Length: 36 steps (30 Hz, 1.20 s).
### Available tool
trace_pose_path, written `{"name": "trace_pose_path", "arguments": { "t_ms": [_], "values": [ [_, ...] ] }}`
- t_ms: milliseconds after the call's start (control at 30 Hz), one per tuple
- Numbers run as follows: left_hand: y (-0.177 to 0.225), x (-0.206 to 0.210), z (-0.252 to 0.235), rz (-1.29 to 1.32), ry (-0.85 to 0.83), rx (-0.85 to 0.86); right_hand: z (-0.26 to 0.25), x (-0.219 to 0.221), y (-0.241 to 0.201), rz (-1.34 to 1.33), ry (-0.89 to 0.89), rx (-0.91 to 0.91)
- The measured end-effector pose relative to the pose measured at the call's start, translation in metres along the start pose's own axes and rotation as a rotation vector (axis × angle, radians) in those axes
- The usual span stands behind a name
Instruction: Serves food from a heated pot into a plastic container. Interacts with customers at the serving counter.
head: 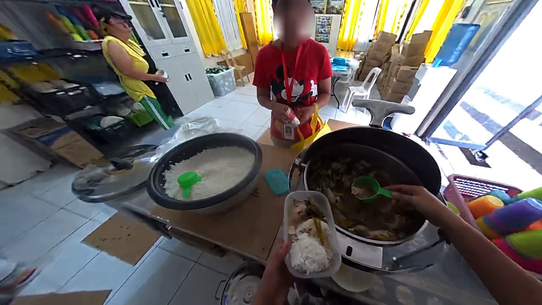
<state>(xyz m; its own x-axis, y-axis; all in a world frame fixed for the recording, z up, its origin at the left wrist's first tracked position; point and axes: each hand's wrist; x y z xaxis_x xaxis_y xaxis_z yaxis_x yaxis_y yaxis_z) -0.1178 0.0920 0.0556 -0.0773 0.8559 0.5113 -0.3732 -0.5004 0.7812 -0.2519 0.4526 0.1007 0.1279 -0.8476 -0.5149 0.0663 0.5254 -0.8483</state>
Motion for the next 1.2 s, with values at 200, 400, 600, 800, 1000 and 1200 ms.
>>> {"name": "trace_pose_path", "arguments": {
  "t_ms": [200,400,600,800,1000,1200],
  "values": [
    [0.000,0.016,-0.014,-0.061,-0.076,-0.037,0.021,-0.003,-0.045,-0.194,0.040,-0.109],
    [0.001,0.031,-0.022,-0.047,-0.126,-0.083,0.048,0.009,-0.075,-0.244,-0.010,-0.204],
    [-0.003,0.038,-0.021,-0.039,-0.173,-0.108,0.066,0.031,-0.079,0.147,-0.001,-0.406],
    [-0.001,0.038,-0.017,-0.033,-0.192,-0.119,0.069,0.049,-0.071,0.577,0.199,-0.702],
    [0.003,0.032,-0.014,-0.017,-0.190,-0.112,0.055,0.039,-0.076,0.236,0.073,-0.413],
    [0.002,0.025,-0.011,-0.001,-0.197,-0.110,0.051,0.036,-0.079,-0.100,0.052,-0.249]
  ]
}}
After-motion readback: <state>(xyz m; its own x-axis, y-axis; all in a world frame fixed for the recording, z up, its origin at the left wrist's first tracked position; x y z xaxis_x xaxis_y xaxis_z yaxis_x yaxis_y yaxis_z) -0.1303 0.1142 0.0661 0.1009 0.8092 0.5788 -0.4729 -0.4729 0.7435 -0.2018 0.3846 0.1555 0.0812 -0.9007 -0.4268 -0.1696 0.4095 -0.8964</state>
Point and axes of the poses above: each hand's wrist, its own z-axis away from the middle knuckle, its own x-axis out of the palm, y = z × x, and after that the axes turned 4 degrees about -x, right-handed
